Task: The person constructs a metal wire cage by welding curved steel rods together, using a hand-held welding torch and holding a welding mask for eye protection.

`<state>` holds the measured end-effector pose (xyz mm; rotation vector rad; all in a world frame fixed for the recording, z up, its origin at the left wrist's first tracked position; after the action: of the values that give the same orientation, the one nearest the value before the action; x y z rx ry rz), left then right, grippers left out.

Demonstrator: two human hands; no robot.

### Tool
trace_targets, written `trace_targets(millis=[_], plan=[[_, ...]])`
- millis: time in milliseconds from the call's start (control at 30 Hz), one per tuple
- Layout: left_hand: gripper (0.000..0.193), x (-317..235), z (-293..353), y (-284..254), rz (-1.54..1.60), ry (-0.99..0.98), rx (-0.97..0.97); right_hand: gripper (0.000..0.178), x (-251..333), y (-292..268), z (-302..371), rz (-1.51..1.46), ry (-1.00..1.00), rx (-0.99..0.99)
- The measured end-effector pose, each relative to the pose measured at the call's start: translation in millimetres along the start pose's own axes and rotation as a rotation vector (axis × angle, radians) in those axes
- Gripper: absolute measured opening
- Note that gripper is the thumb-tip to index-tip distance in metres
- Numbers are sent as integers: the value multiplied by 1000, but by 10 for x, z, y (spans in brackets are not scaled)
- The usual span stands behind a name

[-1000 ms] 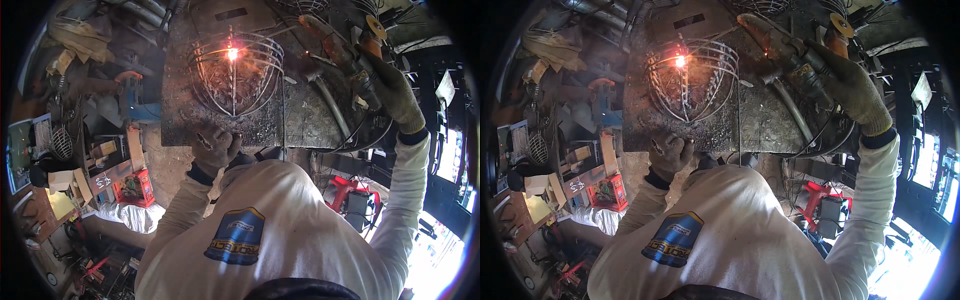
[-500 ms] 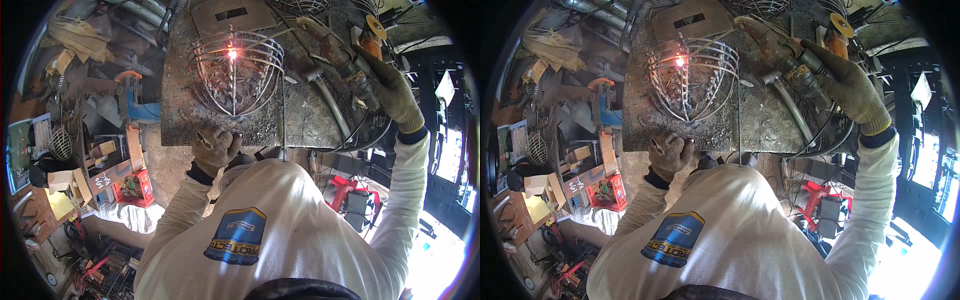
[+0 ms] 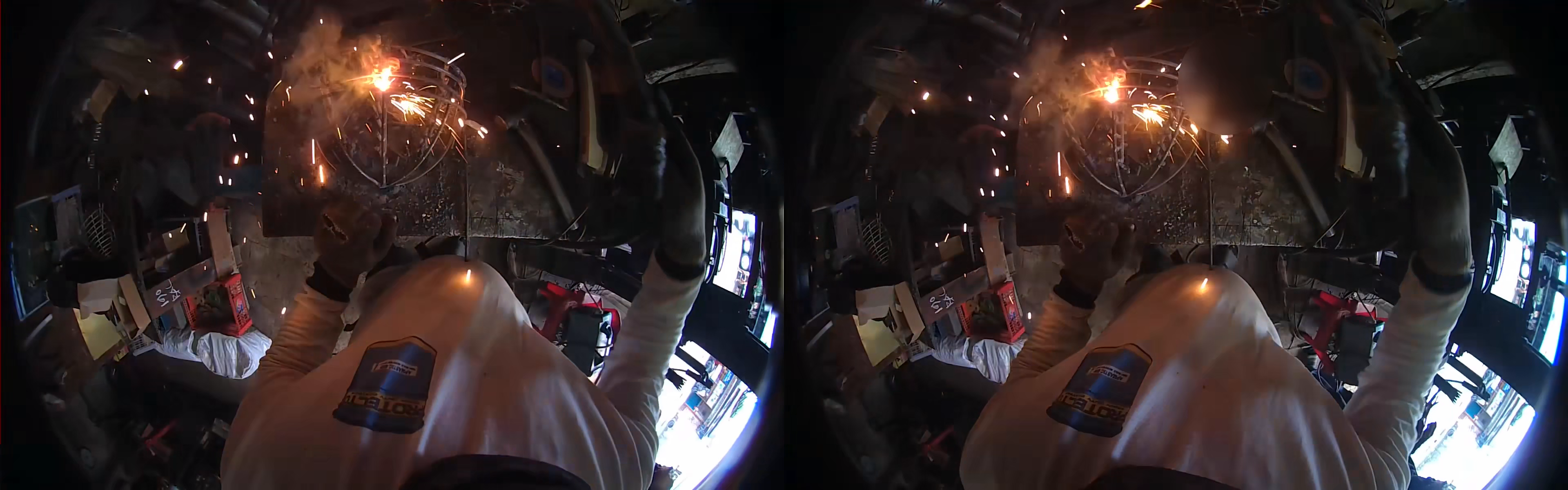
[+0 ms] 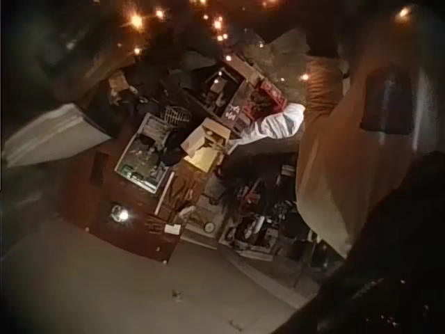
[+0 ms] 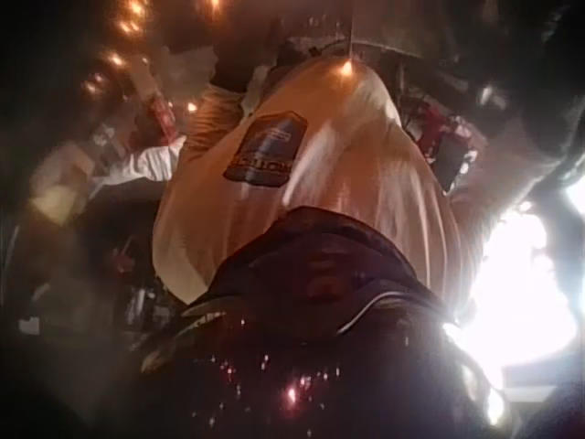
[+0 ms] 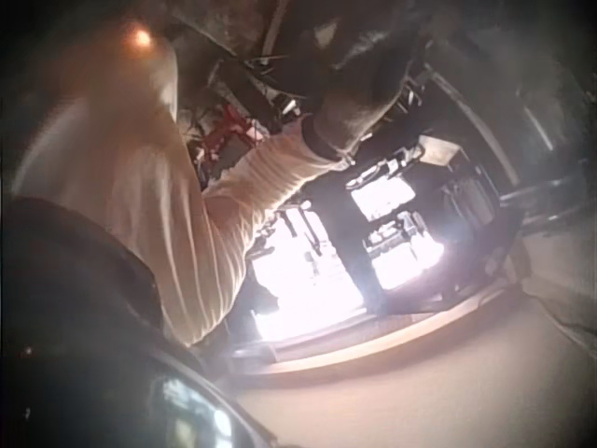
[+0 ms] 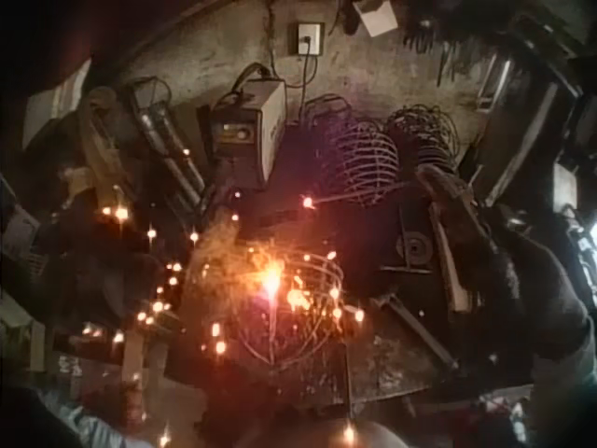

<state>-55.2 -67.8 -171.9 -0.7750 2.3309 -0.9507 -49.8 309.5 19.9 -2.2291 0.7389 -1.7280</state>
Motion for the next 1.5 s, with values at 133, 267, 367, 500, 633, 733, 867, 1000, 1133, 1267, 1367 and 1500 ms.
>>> trace_targets(millis=[133, 267, 367, 500, 633, 733, 867, 1000, 1133, 1267, 1367, 1500], plan=[[29, -4, -201, -60, 44, -13, -3, 47, 100, -278, 476, 135, 139, -71], [26, -2, -241, -32, 53, -29, 43, 47, 174, -577, 1078, 504, 82, -221], [27, 77, -230, 53, 152, -140, 165, 43, 127, -881, 1598, 541, 141, -427], [27, 23, -371, 83, 156, -61, 244, 38, 12, -1335, 2311, 612, 232, -695], [25, -16, -385, 82, 132, -49, 274, 33, -157, -1712, 2955, 688, 334, -885], [24, -47, -430, 28, 132, -41, 255, 30, -364, -1896, 3372, 760, 423, -953], [15, -82, -455, 155, 108, 35, 370, 27, -690, -2041, 3996, 1264, 609, -738], [22, -88, -112, 246, 17, 104, 427, 36, -570, -1513, 3665, 1608, 442, -576], [21, 177, 129, 312, 10, -47, 421, 24, -484, -1405, 3340, 209, 249, -1452], [22, 233, 48, 423, 88, -103, 439, 24, -363, -1397, 3350, 82, 125, -1636], [21, 100, -62, 348, 204, -23, 408, 31, -360, -1496, 3489, 314, 167, -1647], [19, -95, -229, 244, 281, 0, 350, 40, -597, -1649, 3806, 592, 426, -1734]])
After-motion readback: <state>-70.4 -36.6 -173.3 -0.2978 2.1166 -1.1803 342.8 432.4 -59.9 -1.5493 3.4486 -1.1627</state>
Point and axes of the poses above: each hand's wrist, its own z-axis away from the middle knuckle, its own y-axis out of the palm, x = y × z, the point moved 10 cm from there along -z, towards the middle knuckle, and after that the axes turned 6 degrees about -y, right-handed, at the moved point
